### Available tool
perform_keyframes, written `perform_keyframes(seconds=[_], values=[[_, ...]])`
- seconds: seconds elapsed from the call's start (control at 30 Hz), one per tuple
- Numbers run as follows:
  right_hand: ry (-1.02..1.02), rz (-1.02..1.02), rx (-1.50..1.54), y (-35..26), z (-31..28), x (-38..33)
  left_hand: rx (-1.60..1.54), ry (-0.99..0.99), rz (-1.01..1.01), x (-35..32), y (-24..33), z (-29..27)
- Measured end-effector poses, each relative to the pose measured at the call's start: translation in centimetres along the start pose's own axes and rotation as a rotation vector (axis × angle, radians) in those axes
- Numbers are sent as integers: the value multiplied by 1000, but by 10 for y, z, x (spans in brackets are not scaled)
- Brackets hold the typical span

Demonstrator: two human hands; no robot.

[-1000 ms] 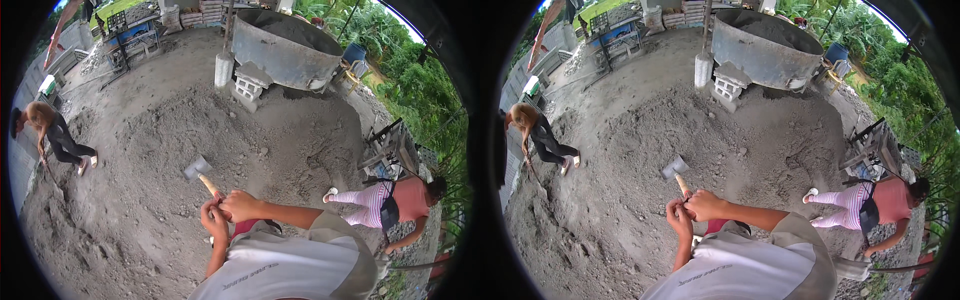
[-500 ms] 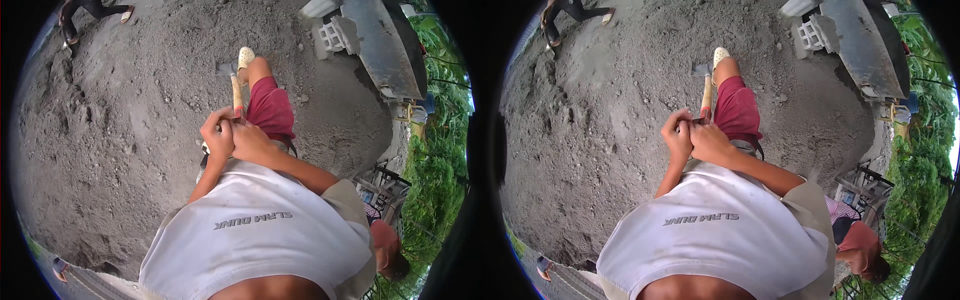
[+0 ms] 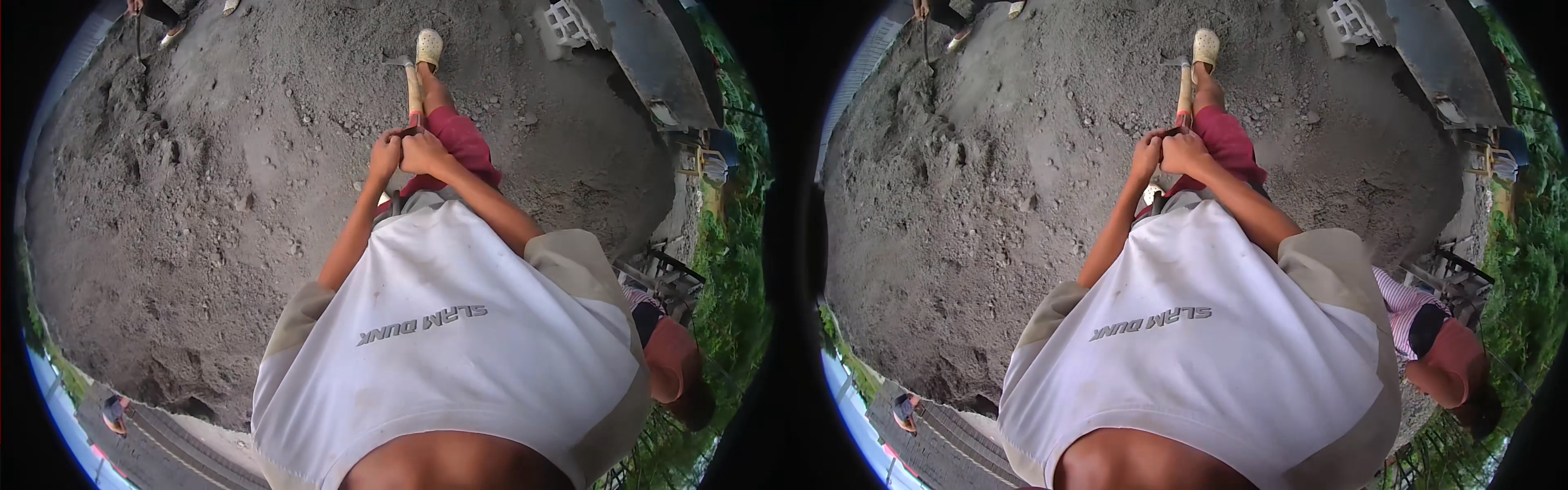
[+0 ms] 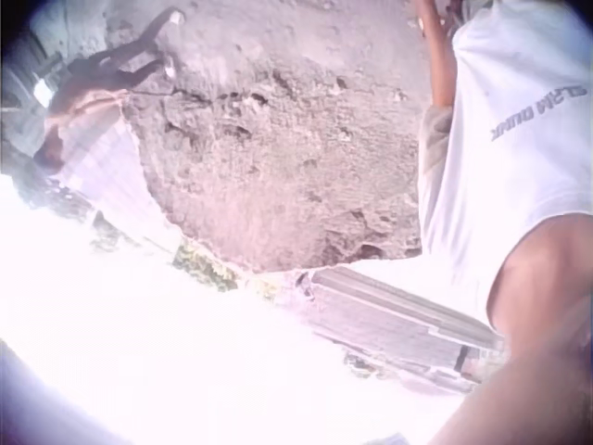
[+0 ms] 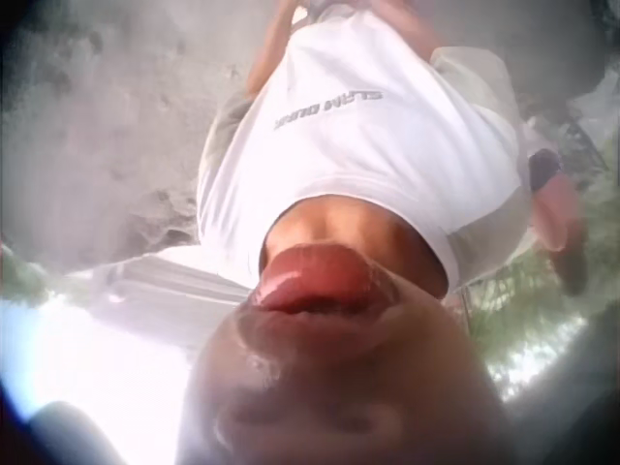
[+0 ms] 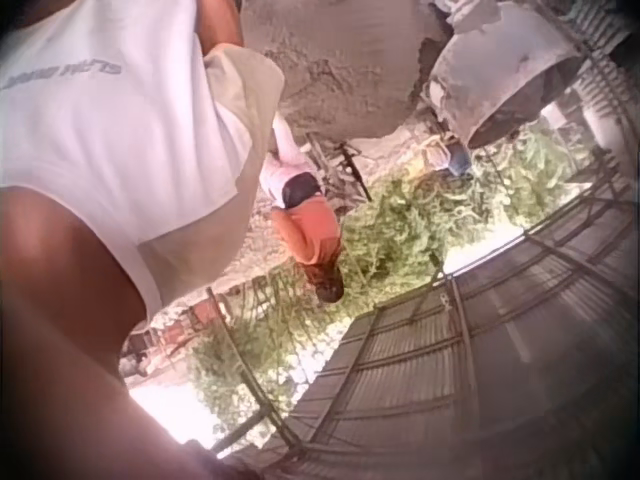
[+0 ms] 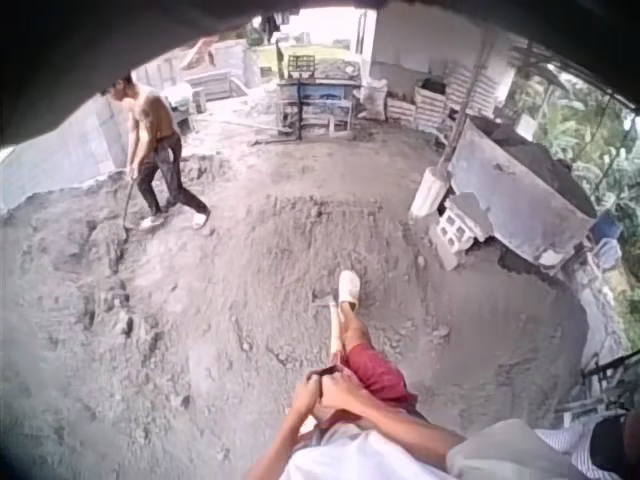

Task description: The person uses a shovel to move sand from a pile on the ground. They grip the wooden handle with both hands, dig the blade into the material, and lift it while others work nearby.

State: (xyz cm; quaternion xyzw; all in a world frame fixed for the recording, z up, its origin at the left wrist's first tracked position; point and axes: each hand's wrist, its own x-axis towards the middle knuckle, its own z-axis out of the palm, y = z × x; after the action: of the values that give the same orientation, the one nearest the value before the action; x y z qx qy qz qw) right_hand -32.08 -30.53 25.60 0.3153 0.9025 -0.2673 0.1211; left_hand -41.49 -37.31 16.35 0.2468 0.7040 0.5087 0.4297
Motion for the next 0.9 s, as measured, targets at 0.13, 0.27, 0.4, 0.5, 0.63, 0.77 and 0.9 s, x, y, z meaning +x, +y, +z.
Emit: perform_keyframes(seconds=[0.13, 0.27, 0.4, 0.5, 0.63, 0.77, 0.9], values=[[-43, 44, 57, -16, -63, -28, 22, 153, 306, -22, 77, 13], [-69, -31, 11, -43, -123, -40, -336, 279, 231, -40, 148, 11], [-81, -57, 80, -63, -197, -20, -484, 397, 317, -20, 232, 0], [-2, -81, 112, -47, -228, 38, -376, 433, 469, 56, 254, -4], [-215, 24, 174, -17, -239, 158, -159, 356, 391, 177, 239, -24], [-115, -48, 103, -15, -149, 127, -42, 259, 267, 151, 167, -24], [37, 48, 72, 3, -23, 57, 0, 178, 77, 53, 39, -1]])
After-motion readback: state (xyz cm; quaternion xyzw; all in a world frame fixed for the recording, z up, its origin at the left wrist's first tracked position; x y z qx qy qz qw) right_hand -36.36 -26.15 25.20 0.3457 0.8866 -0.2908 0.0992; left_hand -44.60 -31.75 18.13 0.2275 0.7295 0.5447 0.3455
